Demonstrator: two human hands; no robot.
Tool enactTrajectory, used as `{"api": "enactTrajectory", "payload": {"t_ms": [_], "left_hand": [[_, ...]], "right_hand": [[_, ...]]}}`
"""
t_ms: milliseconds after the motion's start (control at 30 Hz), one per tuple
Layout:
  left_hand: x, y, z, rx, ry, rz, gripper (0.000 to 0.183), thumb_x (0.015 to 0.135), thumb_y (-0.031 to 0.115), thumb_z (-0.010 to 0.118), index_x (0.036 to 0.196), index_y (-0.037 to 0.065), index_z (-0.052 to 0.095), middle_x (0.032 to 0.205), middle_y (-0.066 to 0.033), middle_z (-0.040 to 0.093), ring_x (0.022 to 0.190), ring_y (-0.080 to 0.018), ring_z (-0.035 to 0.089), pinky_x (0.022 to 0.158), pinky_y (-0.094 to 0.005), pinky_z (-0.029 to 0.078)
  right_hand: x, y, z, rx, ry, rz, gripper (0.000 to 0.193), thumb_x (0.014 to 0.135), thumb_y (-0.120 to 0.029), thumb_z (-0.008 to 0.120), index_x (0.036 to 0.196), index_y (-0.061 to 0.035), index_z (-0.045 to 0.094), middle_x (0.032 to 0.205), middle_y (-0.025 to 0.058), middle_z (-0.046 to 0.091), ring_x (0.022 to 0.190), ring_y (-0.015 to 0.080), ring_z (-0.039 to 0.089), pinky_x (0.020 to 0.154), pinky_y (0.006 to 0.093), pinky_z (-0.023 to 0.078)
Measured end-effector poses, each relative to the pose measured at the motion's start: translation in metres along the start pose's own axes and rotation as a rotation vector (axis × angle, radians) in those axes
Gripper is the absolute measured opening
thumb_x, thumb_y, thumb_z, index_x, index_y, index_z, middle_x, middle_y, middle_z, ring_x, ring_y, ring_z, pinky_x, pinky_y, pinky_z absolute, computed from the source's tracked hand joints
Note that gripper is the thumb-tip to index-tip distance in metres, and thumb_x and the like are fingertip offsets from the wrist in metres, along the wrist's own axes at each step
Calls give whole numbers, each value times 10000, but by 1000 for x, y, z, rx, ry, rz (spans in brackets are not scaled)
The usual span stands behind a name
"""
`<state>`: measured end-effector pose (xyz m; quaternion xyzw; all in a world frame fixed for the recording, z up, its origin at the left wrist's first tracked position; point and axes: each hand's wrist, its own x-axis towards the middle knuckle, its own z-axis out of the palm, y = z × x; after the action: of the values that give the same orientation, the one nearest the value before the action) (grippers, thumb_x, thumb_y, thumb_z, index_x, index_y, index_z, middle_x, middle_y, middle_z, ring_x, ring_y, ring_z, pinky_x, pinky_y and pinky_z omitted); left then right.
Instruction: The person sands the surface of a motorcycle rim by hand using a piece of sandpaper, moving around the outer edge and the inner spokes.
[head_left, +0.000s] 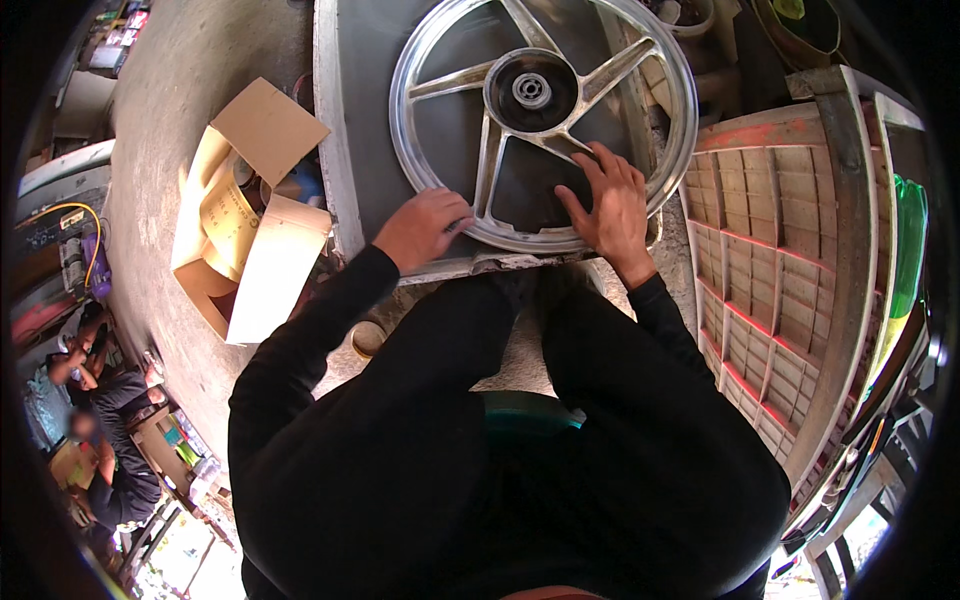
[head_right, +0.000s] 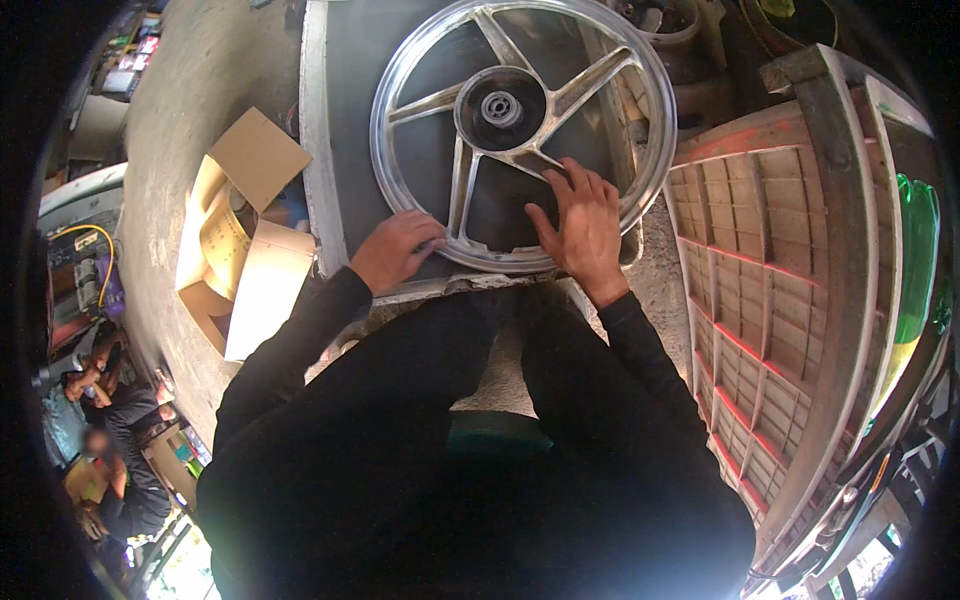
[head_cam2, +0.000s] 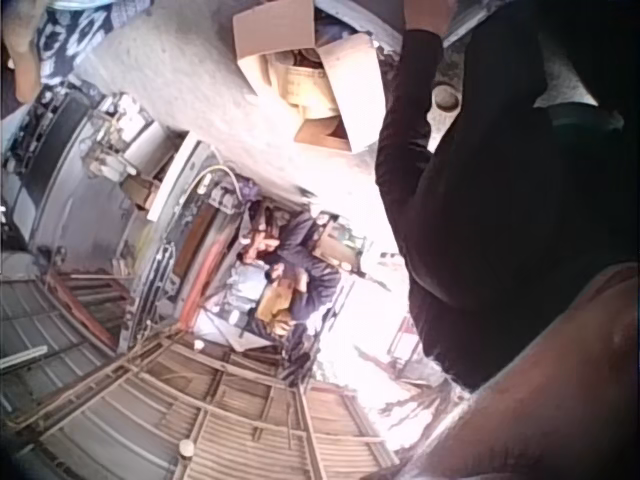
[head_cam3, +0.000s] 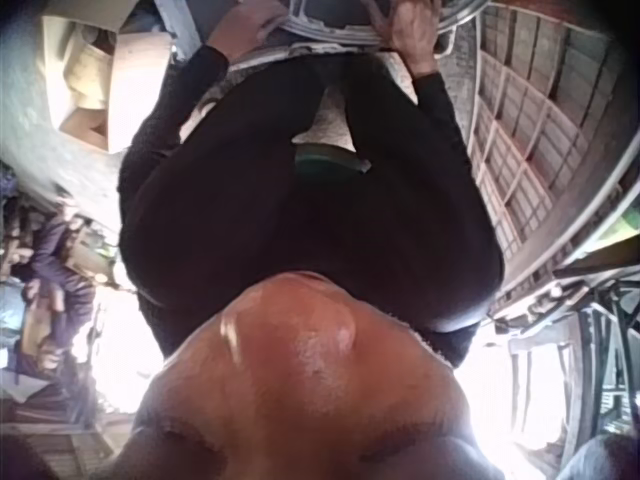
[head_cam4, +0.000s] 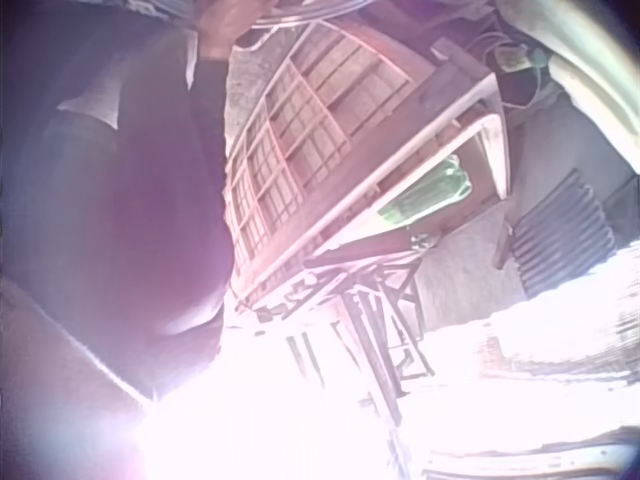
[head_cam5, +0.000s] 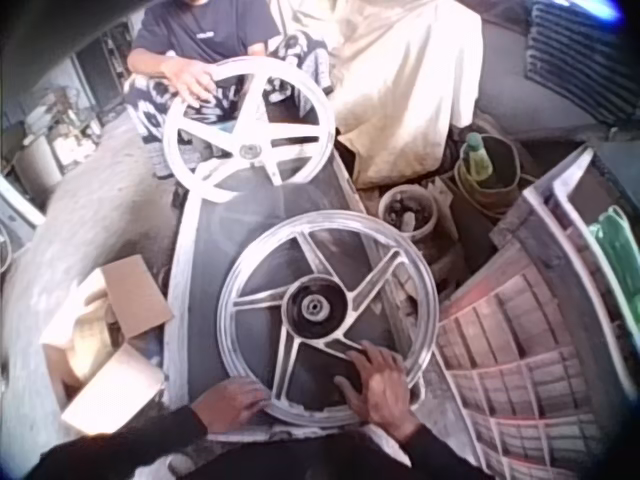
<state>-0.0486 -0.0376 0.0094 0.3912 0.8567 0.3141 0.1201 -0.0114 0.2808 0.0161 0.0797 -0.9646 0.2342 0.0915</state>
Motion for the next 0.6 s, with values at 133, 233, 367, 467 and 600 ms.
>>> {"api": "enactTrajectory", "payload": {"t_ms": [133,233,367,467,600], "left_hand": [[-7,-46,-14,147,108,-38,141,942,132,750,1034,29,718,1056,-135,720,1032,-376,675,934,-460,540],[-10,-33,-1,127,149,-61,131,951,129,748,1038,33,729,1062,-128,732,1033,-375,685,947,-471,540],[-13,-34,1,57,124,-45,120,952,125,750,1035,39,736,1077,-132,744,1067,-373,694,976,-466,544],[-9,-47,-9,146,160,-99,127,950,130,754,1038,41,736,1078,-131,747,1089,-369,694,988,-461,547],[-15,-27,7,42,137,-61,120,955,129,745,1032,38,733,1066,-134,743,1073,-374,690,973,-460,548]], "right_hand": [[1,1,-2,19,3,-18,512,866,-290,828,1297,-47,694,1387,164,622,1252,354,598,1079,491,426],[0,2,-1,24,3,-14,515,864,-290,831,1297,-48,694,1389,162,622,1253,354,598,1079,490,427],[0,3,-1,12,-5,-10,503,891,-309,821,1308,-61,689,1419,146,620,1259,365,609,1072,486,445],[-1,3,-4,22,9,-15,499,894,-309,819,1306,-60,689,1420,146,620,1257,363,610,1071,483,445],[-1,3,-1,18,-1,-2,496,895,-308,820,1305,-60,690,1420,148,622,1265,365,609,1075,484,445]]}}
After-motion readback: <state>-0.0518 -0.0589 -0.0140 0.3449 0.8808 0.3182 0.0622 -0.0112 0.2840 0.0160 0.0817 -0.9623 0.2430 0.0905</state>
